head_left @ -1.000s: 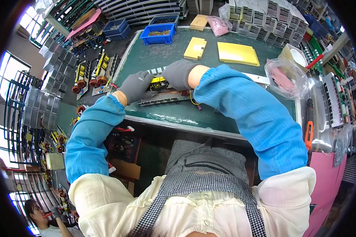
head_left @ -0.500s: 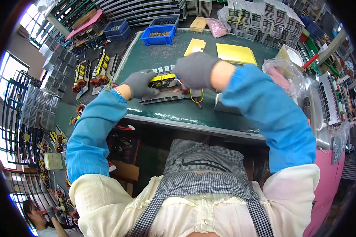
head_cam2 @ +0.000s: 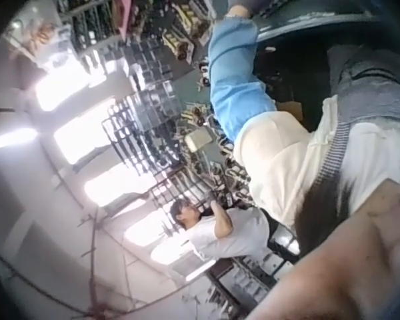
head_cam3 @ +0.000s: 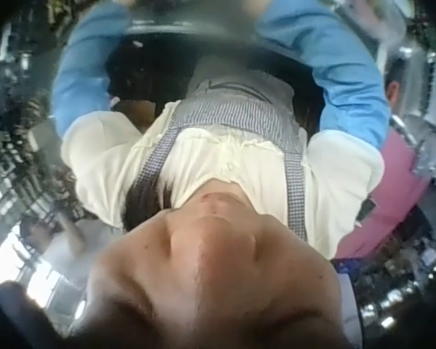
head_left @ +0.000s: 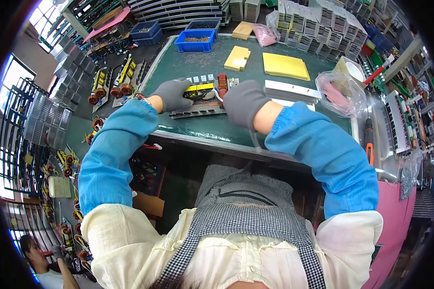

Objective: Assembling a circuit board onto a metal heat sink component using an electric screwdriver.

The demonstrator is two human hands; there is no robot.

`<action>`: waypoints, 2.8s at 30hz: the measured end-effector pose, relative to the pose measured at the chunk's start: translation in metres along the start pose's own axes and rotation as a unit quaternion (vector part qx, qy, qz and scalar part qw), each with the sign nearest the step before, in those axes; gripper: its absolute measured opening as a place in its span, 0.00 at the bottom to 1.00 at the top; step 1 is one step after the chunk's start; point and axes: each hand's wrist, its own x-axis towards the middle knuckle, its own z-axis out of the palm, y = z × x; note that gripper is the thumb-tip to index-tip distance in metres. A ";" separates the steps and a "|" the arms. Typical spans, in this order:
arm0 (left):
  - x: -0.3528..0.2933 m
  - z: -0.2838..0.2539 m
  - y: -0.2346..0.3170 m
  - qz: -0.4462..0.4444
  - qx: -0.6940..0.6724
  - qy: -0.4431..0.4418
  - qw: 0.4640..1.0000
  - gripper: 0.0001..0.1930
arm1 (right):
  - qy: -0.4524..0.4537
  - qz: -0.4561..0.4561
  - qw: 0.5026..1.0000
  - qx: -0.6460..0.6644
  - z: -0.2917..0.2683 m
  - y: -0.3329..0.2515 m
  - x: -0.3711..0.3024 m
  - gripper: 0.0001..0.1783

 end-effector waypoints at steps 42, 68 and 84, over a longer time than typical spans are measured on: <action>0.032 -0.162 0.233 0.155 0.110 0.428 0.883 0.22 | 0.598 0.086 0.782 0.151 -0.003 0.131 -0.206 0.21; 0.013 -0.207 0.232 0.331 -0.344 -0.110 0.872 0.43 | 0.699 -0.061 0.709 -0.067 0.002 0.168 -0.279 0.17; 0.059 -0.090 0.192 0.064 -0.625 -0.250 0.736 0.20 | 0.255 0.154 0.443 0.845 0.046 0.192 -0.236 0.17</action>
